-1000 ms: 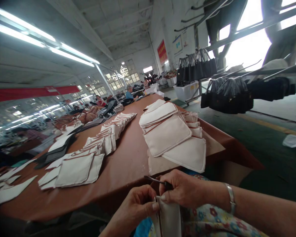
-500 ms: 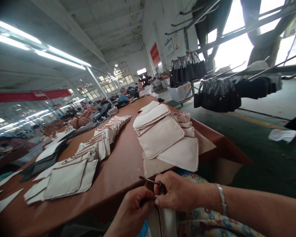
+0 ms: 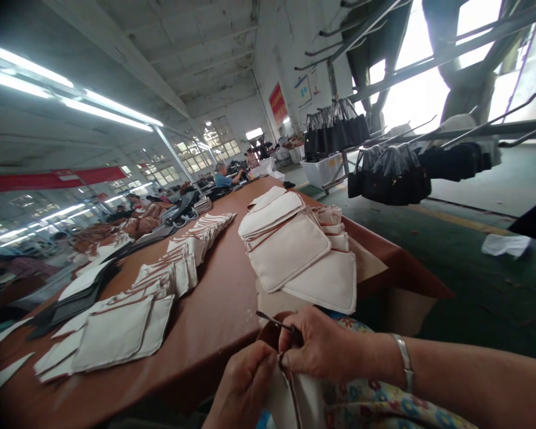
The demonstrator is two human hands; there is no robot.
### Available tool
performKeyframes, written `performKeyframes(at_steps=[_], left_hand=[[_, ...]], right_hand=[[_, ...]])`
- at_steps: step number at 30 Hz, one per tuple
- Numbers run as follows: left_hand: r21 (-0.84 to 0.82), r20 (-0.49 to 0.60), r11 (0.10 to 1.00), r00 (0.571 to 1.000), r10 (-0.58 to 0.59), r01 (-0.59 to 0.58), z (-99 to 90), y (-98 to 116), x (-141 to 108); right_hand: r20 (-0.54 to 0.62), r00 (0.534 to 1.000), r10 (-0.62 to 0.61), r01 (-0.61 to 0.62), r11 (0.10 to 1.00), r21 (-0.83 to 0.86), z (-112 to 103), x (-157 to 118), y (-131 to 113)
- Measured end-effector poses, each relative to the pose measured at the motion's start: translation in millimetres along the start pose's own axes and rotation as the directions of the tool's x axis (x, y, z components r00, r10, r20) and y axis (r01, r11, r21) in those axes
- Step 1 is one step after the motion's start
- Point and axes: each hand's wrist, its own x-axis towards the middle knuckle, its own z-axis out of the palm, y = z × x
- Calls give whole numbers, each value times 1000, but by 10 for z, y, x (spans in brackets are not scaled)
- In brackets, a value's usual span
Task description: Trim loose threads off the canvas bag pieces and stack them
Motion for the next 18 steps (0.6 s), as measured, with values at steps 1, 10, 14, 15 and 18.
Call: performKeyframes(at_steps=[1,10,14,15,18], left_hand=[[-85,31,993,997,-76,78,-22,34,-3],[-508,268,758,912,-311,409,21,-114,14],[-463,365,791,899,-241,400,20,-46,29],[-435,355,818,907,-228,376,9,-11,22],[-272,260,934,952,-159,230,-23,82,-19]], right_hand=[[-13,1000,-8,8,1000,20,14,-23,-16],[117,753,-647,627,653,-424,-46,-208,70],[358,657,-663,686,330,-648,-128,-244,140],[394,653,-647,688,290,-665,-137,-254,151],[324,690,-648,686,441,-579,-136,-275,168]])
